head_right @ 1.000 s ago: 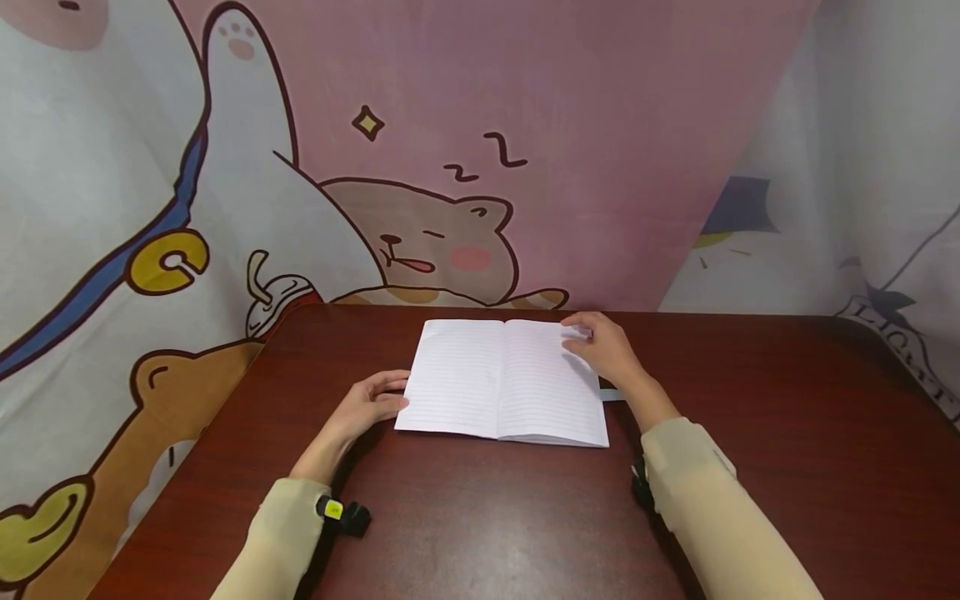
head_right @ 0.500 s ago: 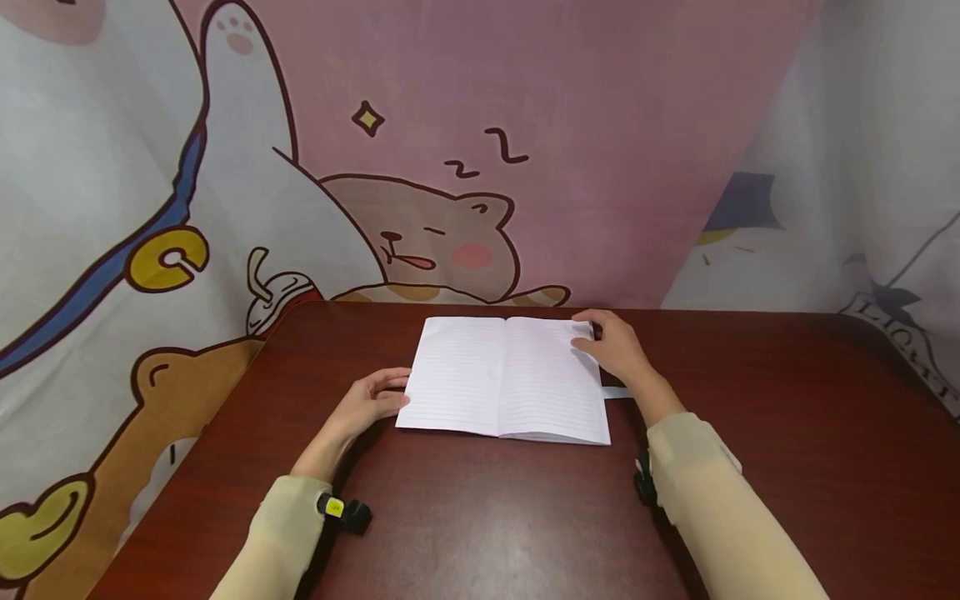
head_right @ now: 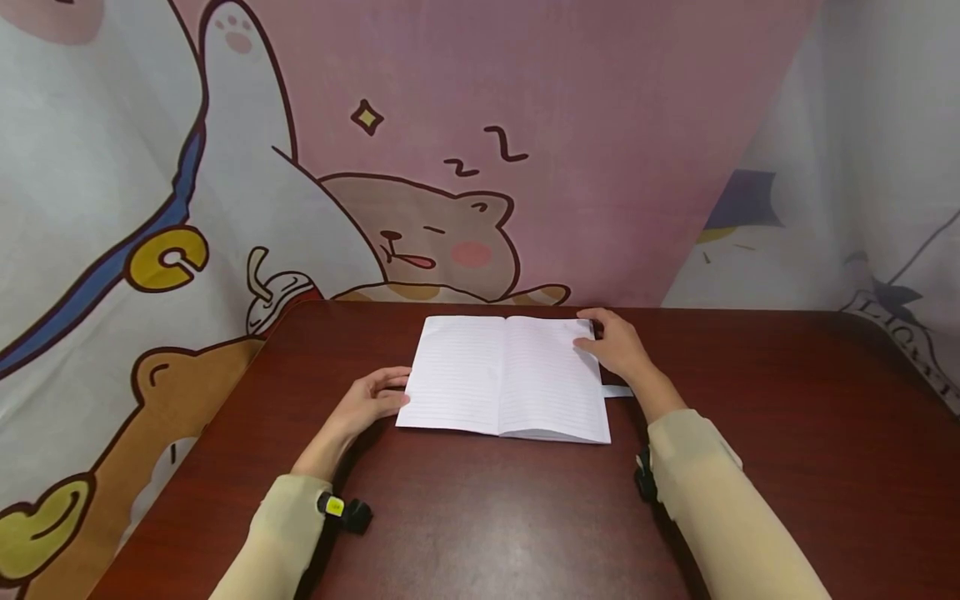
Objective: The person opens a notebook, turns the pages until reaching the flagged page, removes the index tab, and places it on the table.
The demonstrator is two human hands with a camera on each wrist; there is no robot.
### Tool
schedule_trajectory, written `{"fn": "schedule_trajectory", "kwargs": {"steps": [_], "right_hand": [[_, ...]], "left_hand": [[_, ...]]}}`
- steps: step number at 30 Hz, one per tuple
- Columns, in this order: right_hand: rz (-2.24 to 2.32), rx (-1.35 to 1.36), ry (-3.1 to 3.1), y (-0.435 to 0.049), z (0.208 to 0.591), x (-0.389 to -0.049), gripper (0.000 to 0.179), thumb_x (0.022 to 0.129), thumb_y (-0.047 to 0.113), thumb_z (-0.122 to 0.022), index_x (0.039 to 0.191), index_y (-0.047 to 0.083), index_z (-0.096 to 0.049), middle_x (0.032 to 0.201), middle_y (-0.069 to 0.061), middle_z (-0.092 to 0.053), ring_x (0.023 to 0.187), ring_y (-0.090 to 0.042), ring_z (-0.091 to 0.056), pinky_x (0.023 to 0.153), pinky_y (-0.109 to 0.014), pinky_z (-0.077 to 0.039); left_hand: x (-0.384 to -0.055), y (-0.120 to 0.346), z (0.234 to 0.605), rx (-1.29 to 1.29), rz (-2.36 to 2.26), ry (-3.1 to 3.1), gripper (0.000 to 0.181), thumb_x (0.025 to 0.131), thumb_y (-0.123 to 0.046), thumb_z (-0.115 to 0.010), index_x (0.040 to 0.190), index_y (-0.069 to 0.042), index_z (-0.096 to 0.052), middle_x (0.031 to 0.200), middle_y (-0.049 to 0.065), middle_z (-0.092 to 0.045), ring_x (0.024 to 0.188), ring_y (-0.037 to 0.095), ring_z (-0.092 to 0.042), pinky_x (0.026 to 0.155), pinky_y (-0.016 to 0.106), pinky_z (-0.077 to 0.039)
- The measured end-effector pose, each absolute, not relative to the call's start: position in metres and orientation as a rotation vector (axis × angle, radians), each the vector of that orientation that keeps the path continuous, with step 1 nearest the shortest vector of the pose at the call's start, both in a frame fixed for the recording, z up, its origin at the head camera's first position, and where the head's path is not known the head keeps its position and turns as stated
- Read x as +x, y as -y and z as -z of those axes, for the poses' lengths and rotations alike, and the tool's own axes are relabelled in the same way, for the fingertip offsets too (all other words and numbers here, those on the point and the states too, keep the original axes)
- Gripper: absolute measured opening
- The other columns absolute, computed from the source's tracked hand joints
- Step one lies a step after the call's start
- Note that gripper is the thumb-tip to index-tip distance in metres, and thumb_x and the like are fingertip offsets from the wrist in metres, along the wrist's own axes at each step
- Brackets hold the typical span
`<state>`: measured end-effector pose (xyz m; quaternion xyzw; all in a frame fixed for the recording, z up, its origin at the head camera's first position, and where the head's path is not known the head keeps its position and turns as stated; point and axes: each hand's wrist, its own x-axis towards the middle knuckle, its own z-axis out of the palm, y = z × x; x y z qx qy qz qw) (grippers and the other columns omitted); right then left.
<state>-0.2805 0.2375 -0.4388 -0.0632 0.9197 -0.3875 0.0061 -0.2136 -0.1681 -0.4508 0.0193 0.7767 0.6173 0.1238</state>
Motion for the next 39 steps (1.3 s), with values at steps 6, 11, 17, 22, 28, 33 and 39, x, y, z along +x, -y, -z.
{"fn": "schedule_trajectory", "kwargs": {"steps": [6, 11, 17, 22, 28, 33, 39], "right_hand": [[1.233, -0.218, -2.907, -0.2365, 0.4368, -0.2797, 0.046, 0.096, 0.01, -0.065, 0.138, -0.002, -0.052, 0.145, -0.028, -0.049, 0.137, -0.045, -0.043, 0.11, -0.058, -0.04], [1.272, -0.224, -2.946, -0.2359, 0.4358, -0.2788, 0.038, 0.096, 0.007, -0.063, 0.132, -0.003, -0.057, 0.138, -0.027, -0.055, 0.132, -0.045, -0.048, 0.109, -0.057, -0.041], [1.346, -0.246, -2.987, -0.2373, 0.4368, -0.2789, 0.03, 0.096, 0.004, -0.062, 0.125, -0.004, -0.061, 0.129, -0.027, -0.062, 0.124, -0.045, -0.056, 0.105, -0.057, -0.045], [1.374, -0.252, -2.994, -0.2372, 0.437, -0.2786, 0.03, 0.096, 0.003, -0.061, 0.126, -0.003, -0.061, 0.128, -0.026, -0.062, 0.118, -0.044, -0.059, 0.097, -0.056, -0.05], [1.362, -0.262, -3.034, -0.237, 0.4367, -0.2773, 0.034, 0.096, 0.003, -0.062, 0.13, 0.0, -0.06, 0.132, -0.024, -0.057, 0.114, -0.042, -0.061, 0.088, -0.046, -0.056], [1.388, -0.265, -3.054, -0.2376, 0.4366, -0.2767, 0.039, 0.094, 0.003, -0.063, 0.133, 0.001, -0.057, 0.13, -0.024, -0.058, 0.107, -0.04, -0.064, 0.074, -0.009, -0.046], [1.448, -0.246, -3.013, -0.236, 0.4359, -0.2756, 0.044, 0.094, 0.003, -0.064, 0.136, -0.002, -0.053, 0.117, -0.025, -0.063, 0.1, -0.036, -0.063, 0.07, -0.002, -0.039]], "left_hand": [[-0.2139, 0.168, 0.4505, 0.061, -1.805, -2.262, 0.05, 0.092, 0.001, -0.066, 0.14, 0.0, -0.053, 0.136, 0.024, -0.057, 0.105, 0.018, -0.065, 0.083, 0.027, -0.058], [-0.214, 0.1678, 0.4501, 0.055, -1.792, -2.277, 0.05, 0.092, 0.001, -0.067, 0.14, -0.001, -0.053, 0.135, 0.024, -0.057, 0.105, 0.018, -0.065, 0.084, 0.028, -0.058], [-0.2138, 0.1672, 0.4494, 0.055, -1.796, -2.281, 0.05, 0.091, 0.001, -0.067, 0.14, -0.001, -0.053, 0.135, 0.024, -0.058, 0.105, 0.019, -0.065, 0.084, 0.028, -0.058], [-0.2133, 0.1675, 0.4497, 0.06, -1.789, -2.285, 0.05, 0.092, 0.001, -0.066, 0.14, -0.001, -0.053, 0.135, 0.024, -0.058, 0.105, 0.019, -0.065, 0.084, 0.028, -0.058], [-0.2131, 0.168, 0.4508, 0.061, -1.789, -2.282, 0.05, 0.092, 0.001, -0.066, 0.14, -0.002, -0.053, 0.136, 0.024, -0.058, 0.107, 0.02, -0.065, 0.084, 0.028, -0.058], [-0.2132, 0.1686, 0.4517, 0.062, -1.783, -2.279, 0.049, 0.092, 0.0, -0.066, 0.14, -0.002, -0.053, 0.136, 0.023, -0.057, 0.107, 0.02, -0.065, 0.085, 0.028, -0.058], [-0.2125, 0.1684, 0.4509, 0.063, -1.777, -2.285, 0.05, 0.092, 0.0, -0.066, 0.14, -0.002, -0.053, 0.136, 0.023, -0.057, 0.108, 0.021, -0.065, 0.085, 0.029, -0.058]]}}
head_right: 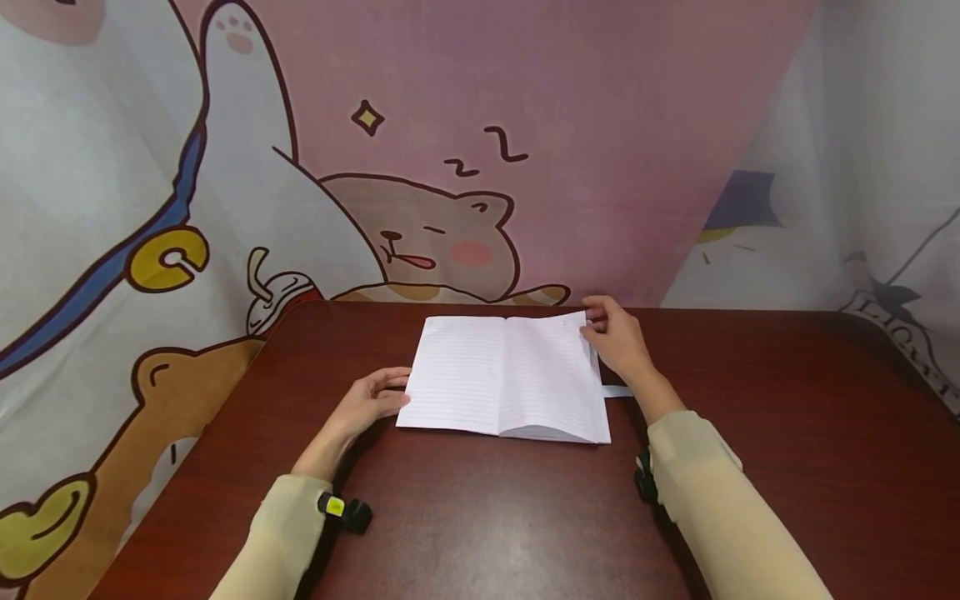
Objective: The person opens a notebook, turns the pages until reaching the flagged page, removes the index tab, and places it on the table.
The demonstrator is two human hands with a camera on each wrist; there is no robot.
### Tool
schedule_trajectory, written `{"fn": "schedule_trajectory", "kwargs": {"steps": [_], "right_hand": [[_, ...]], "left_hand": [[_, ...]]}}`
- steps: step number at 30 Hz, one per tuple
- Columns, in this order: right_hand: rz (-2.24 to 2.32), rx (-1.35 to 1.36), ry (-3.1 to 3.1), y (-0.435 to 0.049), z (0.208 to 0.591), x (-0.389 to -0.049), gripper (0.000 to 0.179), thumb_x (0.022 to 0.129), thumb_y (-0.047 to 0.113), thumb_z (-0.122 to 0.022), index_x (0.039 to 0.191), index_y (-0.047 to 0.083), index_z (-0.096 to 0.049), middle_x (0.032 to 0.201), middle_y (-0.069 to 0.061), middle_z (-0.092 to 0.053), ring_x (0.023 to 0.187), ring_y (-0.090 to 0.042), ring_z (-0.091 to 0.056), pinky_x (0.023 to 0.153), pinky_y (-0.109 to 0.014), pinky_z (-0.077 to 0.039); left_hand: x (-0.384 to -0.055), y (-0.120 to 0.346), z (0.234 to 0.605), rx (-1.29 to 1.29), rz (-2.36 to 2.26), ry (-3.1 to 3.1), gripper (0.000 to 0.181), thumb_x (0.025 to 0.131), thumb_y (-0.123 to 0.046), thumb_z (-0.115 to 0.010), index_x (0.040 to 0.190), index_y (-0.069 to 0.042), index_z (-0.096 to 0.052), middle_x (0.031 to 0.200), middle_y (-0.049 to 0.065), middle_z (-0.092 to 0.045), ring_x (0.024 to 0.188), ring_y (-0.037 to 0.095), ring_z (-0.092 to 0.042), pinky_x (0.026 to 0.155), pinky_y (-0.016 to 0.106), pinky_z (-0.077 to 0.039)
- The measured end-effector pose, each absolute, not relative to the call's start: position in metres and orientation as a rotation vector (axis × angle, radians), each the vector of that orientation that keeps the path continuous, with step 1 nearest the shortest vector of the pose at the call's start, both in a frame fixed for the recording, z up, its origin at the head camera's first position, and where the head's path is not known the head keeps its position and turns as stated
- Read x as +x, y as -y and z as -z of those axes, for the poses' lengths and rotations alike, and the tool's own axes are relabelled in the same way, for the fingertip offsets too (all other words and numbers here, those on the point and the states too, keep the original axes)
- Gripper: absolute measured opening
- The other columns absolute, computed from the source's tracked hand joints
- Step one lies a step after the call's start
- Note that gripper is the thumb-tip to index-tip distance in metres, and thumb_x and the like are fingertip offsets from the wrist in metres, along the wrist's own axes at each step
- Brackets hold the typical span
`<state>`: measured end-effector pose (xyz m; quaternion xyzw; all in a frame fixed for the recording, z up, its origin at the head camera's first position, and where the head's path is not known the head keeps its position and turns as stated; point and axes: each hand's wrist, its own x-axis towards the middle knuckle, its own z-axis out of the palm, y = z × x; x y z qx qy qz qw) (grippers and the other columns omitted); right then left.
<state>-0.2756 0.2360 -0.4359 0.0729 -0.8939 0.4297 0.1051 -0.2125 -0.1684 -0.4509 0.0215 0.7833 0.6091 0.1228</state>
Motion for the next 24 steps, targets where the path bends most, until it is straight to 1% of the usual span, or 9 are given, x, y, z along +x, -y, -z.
{"fn": "schedule_trajectory", "kwargs": {"steps": [8, 13, 21, 24], "right_hand": [[-1.21, 0.155, 2.668, -0.2335, 0.433, -0.2749, 0.045, 0.094, 0.008, -0.067, 0.135, -0.003, -0.054, 0.106, -0.024, -0.067, 0.091, -0.028, -0.06, 0.065, -0.008, -0.04], [-1.18, 0.114, 2.686, -0.2331, 0.4311, -0.274, 0.042, 0.094, 0.009, -0.067, 0.132, -0.004, -0.055, 0.104, -0.023, -0.068, 0.09, -0.028, -0.06, 0.065, -0.012, -0.041], [-1.182, 0.092, 2.673, -0.2317, 0.4305, -0.2737, 0.03, 0.094, 0.011, -0.068, 0.12, -0.002, -0.062, 0.105, -0.022, -0.07, 0.091, -0.028, -0.062, 0.066, -0.01, -0.041], [-1.175, 0.109, 2.656, -0.2312, 0.4311, -0.2739, 0.027, 0.095, 0.013, -0.067, 0.117, -0.001, -0.064, 0.103, -0.021, -0.071, 0.086, -0.021, -0.061, 0.065, -0.01, -0.042]], "left_hand": [[-0.2116, 0.1681, 0.449, 0.068, -1.779, -2.285, 0.05, 0.092, 0.0, -0.067, 0.14, -0.002, -0.053, 0.136, 0.023, -0.057, 0.108, 0.021, -0.065, 0.085, 0.029, -0.058], [-0.2116, 0.1682, 0.449, 0.072, -1.78, -2.284, 0.05, 0.092, 0.0, -0.066, 0.14, -0.002, -0.053, 0.136, 0.024, -0.057, 0.108, 0.022, -0.065, 0.085, 0.029, -0.058], [-0.2129, 0.1683, 0.4519, 0.063, -1.788, -2.276, 0.05, 0.092, 0.001, -0.066, 0.14, -0.001, -0.053, 0.136, 0.024, -0.057, 0.108, 0.021, -0.065, 0.085, 0.029, -0.058], [-0.2135, 0.1687, 0.453, 0.06, -1.785, -2.281, 0.05, 0.092, 0.001, -0.067, 0.14, -0.002, -0.053, 0.136, 0.024, -0.057, 0.107, 0.021, -0.065, 0.085, 0.028, -0.058]]}}
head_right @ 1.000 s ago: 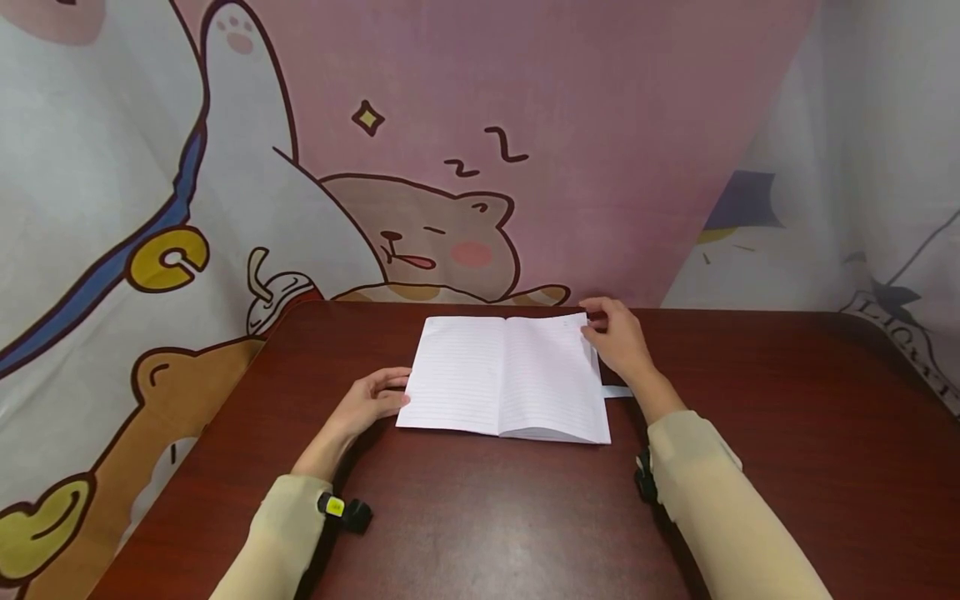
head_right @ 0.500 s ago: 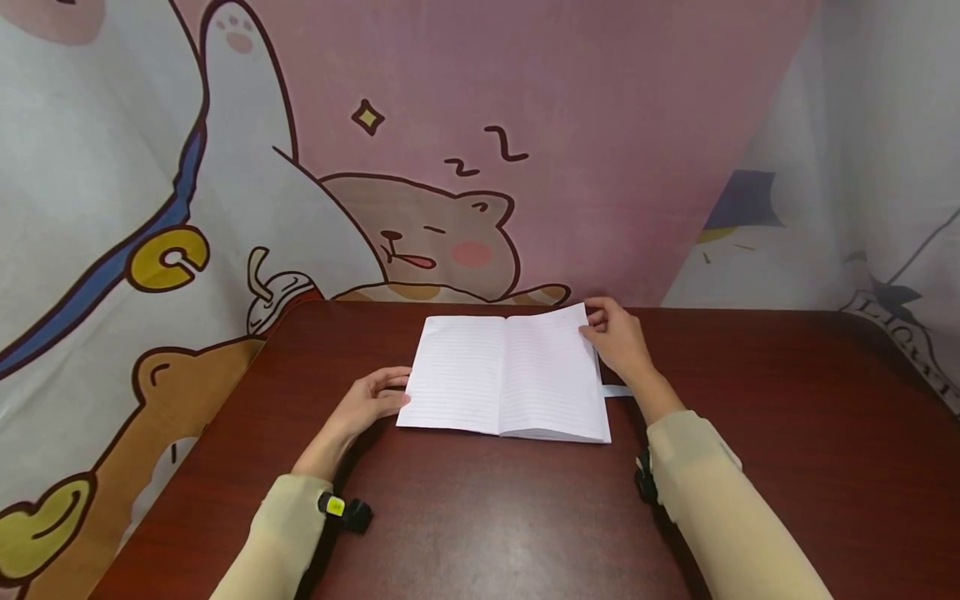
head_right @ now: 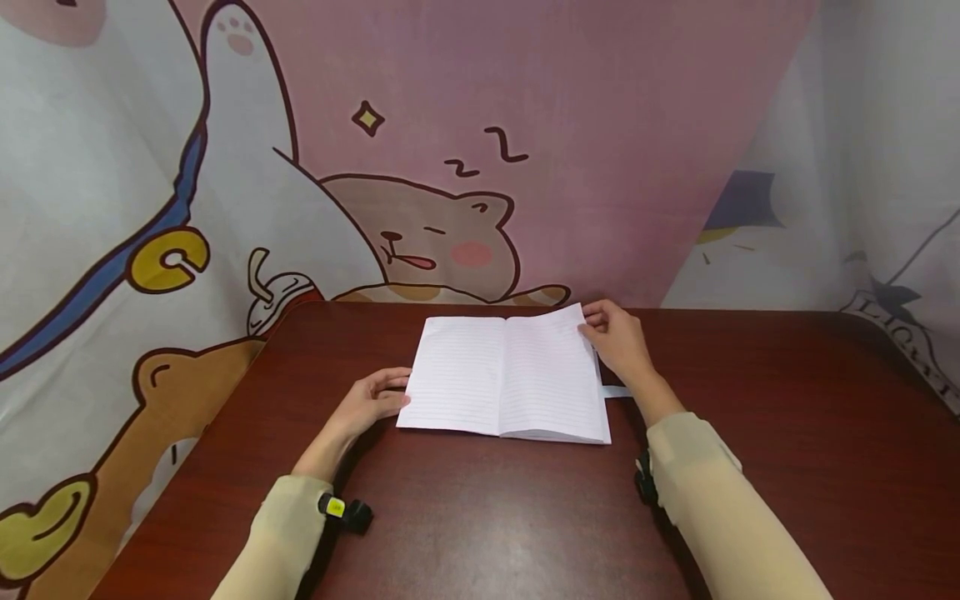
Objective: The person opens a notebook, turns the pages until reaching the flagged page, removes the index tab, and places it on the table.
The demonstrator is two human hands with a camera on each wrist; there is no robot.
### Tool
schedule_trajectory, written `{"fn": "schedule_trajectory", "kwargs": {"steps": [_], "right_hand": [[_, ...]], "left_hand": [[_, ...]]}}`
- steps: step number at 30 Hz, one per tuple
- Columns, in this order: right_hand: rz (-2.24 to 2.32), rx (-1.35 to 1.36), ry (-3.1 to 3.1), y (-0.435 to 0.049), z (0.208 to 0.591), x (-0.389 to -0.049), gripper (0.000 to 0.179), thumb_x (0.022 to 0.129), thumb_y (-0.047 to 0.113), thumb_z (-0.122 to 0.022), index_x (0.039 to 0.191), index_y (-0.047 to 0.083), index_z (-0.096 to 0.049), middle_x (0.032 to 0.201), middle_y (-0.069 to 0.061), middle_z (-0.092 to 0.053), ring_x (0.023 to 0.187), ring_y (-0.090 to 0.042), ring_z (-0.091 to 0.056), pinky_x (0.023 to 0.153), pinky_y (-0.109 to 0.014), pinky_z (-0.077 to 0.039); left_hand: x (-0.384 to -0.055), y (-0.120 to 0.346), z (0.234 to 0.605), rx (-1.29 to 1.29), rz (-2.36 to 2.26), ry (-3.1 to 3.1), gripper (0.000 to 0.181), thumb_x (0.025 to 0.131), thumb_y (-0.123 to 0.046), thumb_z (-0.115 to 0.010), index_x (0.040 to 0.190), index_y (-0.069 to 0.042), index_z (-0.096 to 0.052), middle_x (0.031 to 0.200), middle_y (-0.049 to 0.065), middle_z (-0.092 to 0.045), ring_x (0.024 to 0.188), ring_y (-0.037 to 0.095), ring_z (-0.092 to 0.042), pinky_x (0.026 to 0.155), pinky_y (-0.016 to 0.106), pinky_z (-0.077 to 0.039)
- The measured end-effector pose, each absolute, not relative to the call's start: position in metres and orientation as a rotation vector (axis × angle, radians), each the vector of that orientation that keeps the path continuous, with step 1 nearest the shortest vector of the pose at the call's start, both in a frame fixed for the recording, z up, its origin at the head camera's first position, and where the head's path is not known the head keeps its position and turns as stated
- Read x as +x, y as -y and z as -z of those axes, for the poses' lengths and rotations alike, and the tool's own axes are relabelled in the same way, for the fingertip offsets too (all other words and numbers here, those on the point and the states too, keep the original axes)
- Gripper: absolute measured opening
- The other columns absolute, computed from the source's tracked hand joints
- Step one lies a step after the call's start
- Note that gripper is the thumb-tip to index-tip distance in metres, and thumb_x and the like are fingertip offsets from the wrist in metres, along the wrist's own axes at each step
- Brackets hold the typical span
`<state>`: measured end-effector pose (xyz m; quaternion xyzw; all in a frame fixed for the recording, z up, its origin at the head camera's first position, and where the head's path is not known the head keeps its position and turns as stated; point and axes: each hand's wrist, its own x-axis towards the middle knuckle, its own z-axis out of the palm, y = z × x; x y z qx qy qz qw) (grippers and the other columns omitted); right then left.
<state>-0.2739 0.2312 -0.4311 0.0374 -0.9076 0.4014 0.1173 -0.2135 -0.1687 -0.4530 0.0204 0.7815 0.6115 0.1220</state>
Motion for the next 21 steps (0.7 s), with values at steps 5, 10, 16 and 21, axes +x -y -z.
{"fn": "schedule_trajectory", "kwargs": {"steps": [5, 10, 16, 21], "right_hand": [[-1.208, 0.168, 2.622, -0.229, 0.431, -0.273, 0.027, 0.099, 0.024, -0.063, 0.113, 0.002, -0.068, 0.104, -0.019, -0.073, 0.079, -0.001, -0.057, 0.066, -0.011, -0.043], [-1.322, 0.254, 2.601, -0.227, 0.428, -0.27, 0.038, 0.102, 0.035, -0.056, 0.116, 0.002, -0.068, 0.112, -0.021, -0.071, 0.083, -0.009, -0.063, 0.066, -0.013, -0.051], [-1.392, 0.338, 2.653, -0.223, 0.427, -0.269, 0.03, 0.103, 0.024, -0.055, 0.121, 0.004, -0.067, 0.121, -0.02, -0.068, 0.091, -0.023, -0.067, 0.069, -0.016, -0.054], [-1.364, 0.407, 2.711, -0.219, 0.427, -0.27, 0.029, 0.098, 0.004, -0.054, 0.123, 0.009, -0.068, 0.124, -0.017, -0.067, 0.098, -0.03, -0.064, 0.075, -0.023, -0.05]], "left_hand": [[-0.214, 0.169, 0.454, 0.061, -1.785, -2.282, 0.05, 0.092, 0.0, -0.067, 0.14, -0.002, -0.053, 0.136, 0.023, -0.057, 0.107, 0.02, -0.065, 0.085, 0.029, -0.058], [-0.214, 0.169, 0.453, 0.067, -1.786, -2.279, 0.05, 0.092, 0.0, -0.067, 0.14, -0.002, -0.053, 0.136, 0.024, -0.057, 0.107, 0.021, -0.064, 0.086, 0.029, -0.058], [-0.213, 0.168, 0.451, 0.064, -1.792, -2.275, 0.05, 0.092, 0.001, -0.067, 0.14, -0.001, -0.053, 0.135, 0.024, -0.057, 0.106, 0.02, -0.064, 0.085, 0.029, -0.058], [-0.213, 0.168, 0.451, 0.058, -1.799, -2.267, 0.05, 0.092, 0.002, -0.066, 0.139, -0.001, -0.053, 0.135, 0.024, -0.057, 0.106, 0.02, -0.064, 0.084, 0.028, -0.058]]}}
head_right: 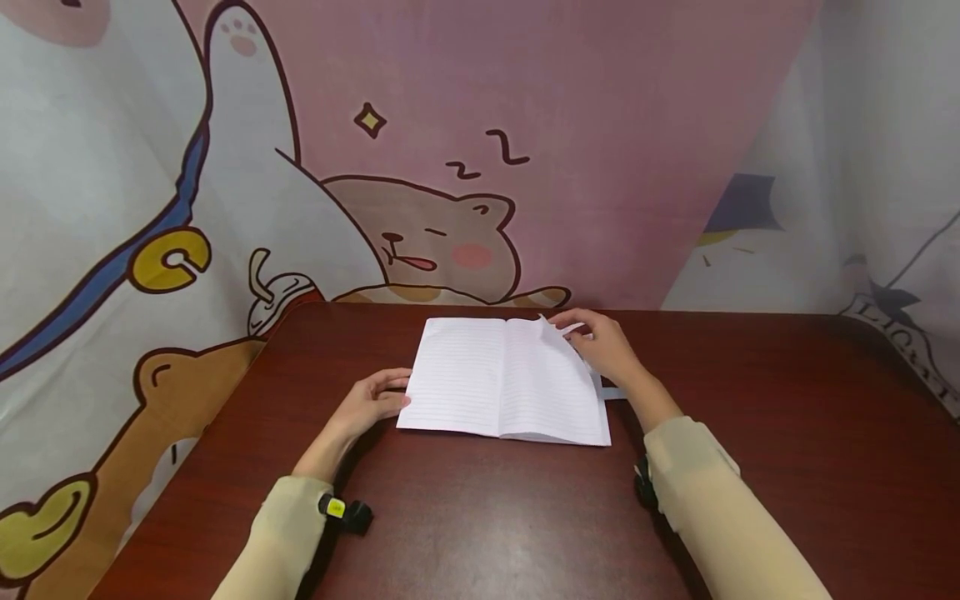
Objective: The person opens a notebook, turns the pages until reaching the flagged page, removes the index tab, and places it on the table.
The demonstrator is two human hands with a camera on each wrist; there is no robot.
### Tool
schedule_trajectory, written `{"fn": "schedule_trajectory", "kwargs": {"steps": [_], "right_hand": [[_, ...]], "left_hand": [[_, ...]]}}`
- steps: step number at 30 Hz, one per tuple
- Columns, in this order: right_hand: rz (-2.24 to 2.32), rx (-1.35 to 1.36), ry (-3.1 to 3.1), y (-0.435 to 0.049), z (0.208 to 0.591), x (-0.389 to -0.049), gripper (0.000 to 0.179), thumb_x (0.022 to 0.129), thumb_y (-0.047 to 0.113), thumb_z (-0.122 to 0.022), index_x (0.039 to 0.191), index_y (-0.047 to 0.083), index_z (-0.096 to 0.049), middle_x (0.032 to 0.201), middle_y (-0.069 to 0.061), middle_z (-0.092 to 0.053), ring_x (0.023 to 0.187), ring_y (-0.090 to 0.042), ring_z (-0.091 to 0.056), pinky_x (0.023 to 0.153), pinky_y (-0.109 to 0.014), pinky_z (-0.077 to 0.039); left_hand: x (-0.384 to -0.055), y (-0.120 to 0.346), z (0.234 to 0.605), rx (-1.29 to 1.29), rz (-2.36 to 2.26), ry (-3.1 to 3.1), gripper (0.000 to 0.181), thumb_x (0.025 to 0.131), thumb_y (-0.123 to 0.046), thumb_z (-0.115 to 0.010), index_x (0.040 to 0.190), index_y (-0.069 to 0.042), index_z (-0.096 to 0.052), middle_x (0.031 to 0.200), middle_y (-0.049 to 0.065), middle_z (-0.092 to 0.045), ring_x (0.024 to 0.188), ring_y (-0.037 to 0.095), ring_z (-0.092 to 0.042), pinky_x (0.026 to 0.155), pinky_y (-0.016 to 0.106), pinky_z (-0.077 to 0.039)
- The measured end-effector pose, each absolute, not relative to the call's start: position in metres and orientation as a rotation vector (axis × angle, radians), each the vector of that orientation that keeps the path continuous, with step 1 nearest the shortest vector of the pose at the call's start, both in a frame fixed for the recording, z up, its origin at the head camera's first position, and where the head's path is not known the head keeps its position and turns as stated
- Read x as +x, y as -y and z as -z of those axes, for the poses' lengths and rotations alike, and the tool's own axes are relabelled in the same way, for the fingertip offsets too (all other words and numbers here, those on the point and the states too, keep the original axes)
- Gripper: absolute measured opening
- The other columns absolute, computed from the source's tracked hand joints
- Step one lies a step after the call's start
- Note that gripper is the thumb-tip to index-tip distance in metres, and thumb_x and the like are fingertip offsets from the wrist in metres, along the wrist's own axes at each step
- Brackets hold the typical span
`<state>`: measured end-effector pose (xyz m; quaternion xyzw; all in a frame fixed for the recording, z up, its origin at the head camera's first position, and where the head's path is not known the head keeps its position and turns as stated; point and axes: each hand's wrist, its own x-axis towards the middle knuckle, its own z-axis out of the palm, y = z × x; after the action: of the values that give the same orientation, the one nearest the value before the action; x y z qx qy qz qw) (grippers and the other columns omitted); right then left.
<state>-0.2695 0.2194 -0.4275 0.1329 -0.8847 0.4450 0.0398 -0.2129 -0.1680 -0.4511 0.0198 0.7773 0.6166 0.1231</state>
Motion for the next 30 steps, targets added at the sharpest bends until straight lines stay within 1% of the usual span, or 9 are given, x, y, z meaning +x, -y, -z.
{"fn": "schedule_trajectory", "kwargs": {"steps": [2, 6, 9, 11, 15, 19, 25, 29, 30], "right_hand": [[-1.338, 0.423, 2.73, -0.218, 0.428, -0.27, 0.03, 0.097, 0.004, -0.056, 0.124, 0.01, -0.067, 0.127, -0.017, -0.065, 0.105, -0.032, -0.063, 0.078, -0.025, -0.049], [-1.349, 0.421, 2.753, -0.217, 0.429, -0.27, 0.029, 0.096, 0.006, -0.062, 0.125, 0.005, -0.064, 0.131, -0.02, -0.061, 0.113, -0.037, -0.063, 0.082, -0.026, -0.053], [-1.353, 0.41, 2.768, -0.217, 0.429, -0.269, 0.027, 0.096, 0.01, -0.065, 0.122, 0.003, -0.064, 0.13, -0.021, -0.061, 0.109, -0.037, -0.065, 0.081, -0.026, -0.054], [-1.34, 0.409, 2.778, -0.216, 0.429, -0.269, 0.024, 0.096, 0.014, -0.066, 0.118, 0.004, -0.066, 0.127, -0.02, -0.063, 0.107, -0.035, -0.065, 0.081, -0.026, -0.051], [-1.342, 0.427, 2.784, -0.214, 0.428, -0.268, 0.021, 0.097, 0.017, -0.066, 0.114, 0.005, -0.07, 0.123, -0.018, -0.065, 0.104, -0.033, -0.065, 0.077, -0.024, -0.053], [-1.372, 0.459, 2.768, -0.212, 0.429, -0.268, 0.02, 0.097, 0.012, -0.064, 0.114, 0.004, -0.071, 0.123, -0.019, -0.063, 0.102, -0.033, -0.064, 0.072, -0.019, -0.055], [-1.343, 0.555, 2.745, -0.21, 0.432, -0.27, 0.025, 0.094, -0.002, -0.061, 0.116, 0.003, -0.072, 0.123, -0.02, -0.06, 0.105, -0.038, -0.065, 0.073, -0.017, -0.052], [-1.293, 0.608, 2.744, -0.208, 0.432, -0.27, 0.029, 0.091, -0.004, -0.062, 0.117, 0.004, -0.071, 0.121, -0.02, -0.061, 0.102, -0.037, -0.066, 0.078, -0.021, -0.052], [-1.276, 0.617, 2.745, -0.207, 0.432, -0.27, 0.029, 0.091, -0.003, -0.064, 0.117, 0.004, -0.071, 0.121, -0.02, -0.061, 0.102, -0.037, -0.067, 0.08, -0.024, -0.052]], "left_hand": [[-0.213, 0.168, 0.451, 0.057, -1.797, -2.27, 0.05, 0.092, 0.001, -0.066, 0.139, -0.001, -0.053, 0.135, 0.024, -0.057, 0.106, 0.019, -0.064, 0.084, 0.028, -0.058], [-0.212, 0.168, 0.451, 0.053, -1.796, -2.271, 0.049, 0.091, 0.001, -0.067, 0.139, -0.001, -0.054, 0.135, 0.024, -0.058, 0.105, 0.02, -0.064, 0.085, 0.029, -0.058], [-0.212, 0.168, 0.451, 0.055, -1.794, -2.272, 0.049, 0.092, 0.001, -0.067, 0.139, -0.001, -0.054, 0.135, 0.024, -0.058, 0.105, 0.02, -0.064, 0.085, 0.029, -0.058], [-0.212, 0.167, 0.45, 0.057, -1.795, -2.272, 0.049, 0.092, 0.001, -0.066, 0.139, -0.001, -0.054, 0.135, 0.024, -0.058, 0.105, 0.02, -0.065, 0.086, 0.029, -0.058], [-0.212, 0.168, 0.45, 0.063, -1.797, -2.274, 0.049, 0.092, 0.001, -0.066, 0.139, -0.001, -0.054, 0.135, 0.024, -0.058, 0.106, 0.02, -0.065, 0.085, 0.029, -0.058], [-0.212, 0.168, 0.45, 0.067, -1.798, -2.277, 0.049, 0.092, 0.001, -0.066, 0.139, -0.001, -0.053, 0.135, 0.024, -0.058, 0.106, 0.02, -0.065, 0.085, 0.029, -0.058], [-0.211, 0.167, 0.449, 0.06, -1.805, -2.279, 0.05, 0.092, 0.002, -0.066, 0.14, -0.001, -0.053, 0.135, 0.024, -0.058, 0.107, 0.021, -0.065, 0.084, 0.028, -0.058], [-0.21, 0.166, 0.449, 0.057, -1.803, -2.287, 0.05, 0.091, 0.002, -0.066, 0.139, -0.001, -0.054, 0.135, 0.024, -0.058, 0.106, 0.02, -0.066, 0.083, 0.029, -0.058], [-0.21, 0.166, 0.449, 0.056, -1.801, -2.288, 0.049, 0.091, 0.002, -0.066, 0.139, -0.001, -0.054, 0.135, 0.024, -0.058, 0.105, 0.02, -0.066, 0.083, 0.029, -0.058]]}}
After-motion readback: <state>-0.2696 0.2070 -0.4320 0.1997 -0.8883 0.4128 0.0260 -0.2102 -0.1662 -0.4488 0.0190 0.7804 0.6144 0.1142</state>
